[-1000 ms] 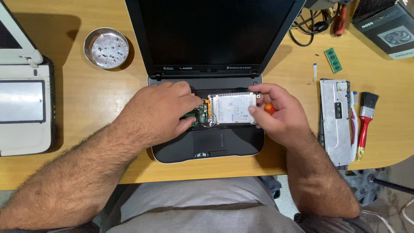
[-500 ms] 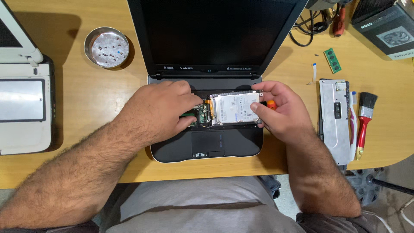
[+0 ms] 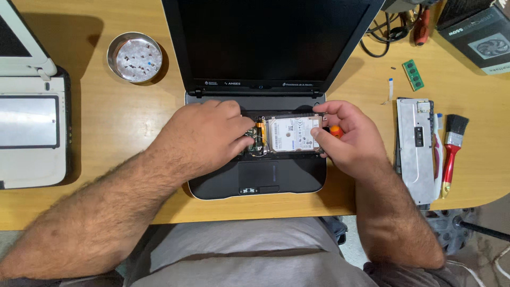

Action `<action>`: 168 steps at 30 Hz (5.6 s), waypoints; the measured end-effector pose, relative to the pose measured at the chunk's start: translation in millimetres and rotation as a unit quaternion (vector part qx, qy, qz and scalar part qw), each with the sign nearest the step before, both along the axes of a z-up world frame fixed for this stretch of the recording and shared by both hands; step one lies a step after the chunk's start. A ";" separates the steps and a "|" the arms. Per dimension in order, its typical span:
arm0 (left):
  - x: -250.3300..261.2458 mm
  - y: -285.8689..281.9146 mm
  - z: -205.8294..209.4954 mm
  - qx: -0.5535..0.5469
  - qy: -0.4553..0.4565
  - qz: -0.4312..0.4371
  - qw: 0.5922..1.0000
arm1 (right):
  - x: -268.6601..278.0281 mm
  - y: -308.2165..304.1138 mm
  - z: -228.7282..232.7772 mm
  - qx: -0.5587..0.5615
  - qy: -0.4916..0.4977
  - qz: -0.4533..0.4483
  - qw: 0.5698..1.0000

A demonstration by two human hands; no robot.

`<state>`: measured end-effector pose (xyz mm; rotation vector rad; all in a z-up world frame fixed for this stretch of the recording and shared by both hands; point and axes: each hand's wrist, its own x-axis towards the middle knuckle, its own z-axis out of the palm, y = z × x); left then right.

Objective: The person uses a screwdriver to remove screws from the internal components of a laptop. They unscrew and remove the hard drive, then continue to unscrew and remove the metal bracket that held it in place.

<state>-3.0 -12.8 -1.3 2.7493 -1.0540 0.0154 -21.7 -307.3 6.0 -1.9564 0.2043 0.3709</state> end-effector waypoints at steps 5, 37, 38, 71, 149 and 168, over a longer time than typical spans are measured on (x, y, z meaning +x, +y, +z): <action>0.6 -4.8 -4.7 -0.054 -0.024 -0.010 0.998 | 0.3 -10.3 -18.0 0.030 -0.136 0.046 0.989; 4.1 20.5 15.3 -0.081 0.082 -0.052 0.992 | -13.7 62.4 30.3 -0.068 -0.552 0.354 0.752; 4.2 21.0 15.2 -0.078 0.088 -0.055 0.992 | -11.8 64.8 25.9 -0.062 -0.544 0.362 0.754; -10.7 11.6 -4.8 0.010 -0.026 -0.049 0.998 | -28.2 52.0 -36.2 -0.218 -0.479 0.395 0.753; -1.0 16.0 3.6 0.016 0.066 -0.077 0.995 | 4.4 -40.8 44.8 -0.231 -0.541 0.219 0.778; -1.1 14.4 4.4 0.038 0.069 -0.065 0.995 | -13.8 -51.3 5.2 -0.365 -0.265 -0.028 0.892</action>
